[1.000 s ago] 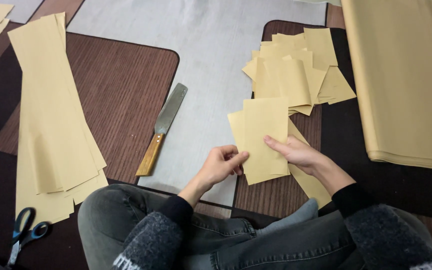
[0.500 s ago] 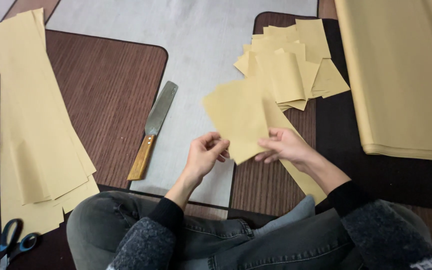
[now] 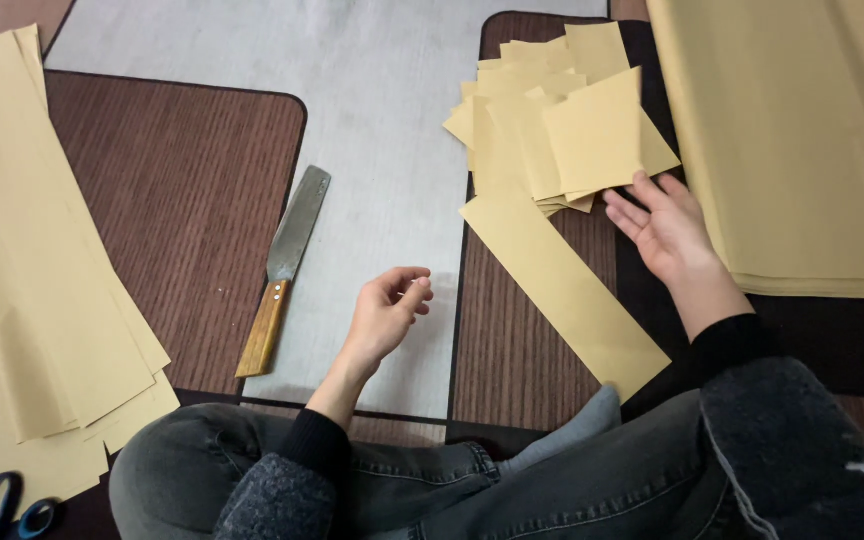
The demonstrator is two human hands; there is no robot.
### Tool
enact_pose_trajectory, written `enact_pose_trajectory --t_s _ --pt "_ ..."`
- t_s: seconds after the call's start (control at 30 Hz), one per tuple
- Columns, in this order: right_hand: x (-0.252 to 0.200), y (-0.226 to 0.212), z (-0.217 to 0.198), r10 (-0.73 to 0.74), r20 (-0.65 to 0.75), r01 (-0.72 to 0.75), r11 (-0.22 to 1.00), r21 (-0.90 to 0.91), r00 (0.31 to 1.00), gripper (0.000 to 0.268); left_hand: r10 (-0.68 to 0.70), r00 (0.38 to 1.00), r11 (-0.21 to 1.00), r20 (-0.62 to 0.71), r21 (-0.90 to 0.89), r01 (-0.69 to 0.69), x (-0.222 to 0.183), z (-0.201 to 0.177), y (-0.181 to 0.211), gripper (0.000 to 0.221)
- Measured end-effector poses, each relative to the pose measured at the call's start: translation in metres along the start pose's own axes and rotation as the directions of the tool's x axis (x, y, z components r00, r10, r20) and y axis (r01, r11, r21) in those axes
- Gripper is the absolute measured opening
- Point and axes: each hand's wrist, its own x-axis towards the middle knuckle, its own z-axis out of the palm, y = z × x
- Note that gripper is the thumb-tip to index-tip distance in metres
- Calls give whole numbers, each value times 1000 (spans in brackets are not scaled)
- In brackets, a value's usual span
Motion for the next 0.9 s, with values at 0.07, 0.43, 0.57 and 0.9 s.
enact_pose_trajectory --t_s 0.07,0.43,0.57,0.9 --pt "2 16 -7 27 -55 -32 995 -92 998 97 -11 1000 1000 10 26 11 4 0 -8 33" --pt "-22 106 25 4 118 116 -187 -976 993 130 16 1000 976 22 217 -21 16 -6 -36 35" --pt "-22 115 29 110 -13 4 -151 -988 994 119 0 999 951 34 309 -11 13 -8 -29 37" --pt "-123 20 115 -76 463 465 264 -845 883 27 -108 991 933 77 352 74 12 -4 -29 75"
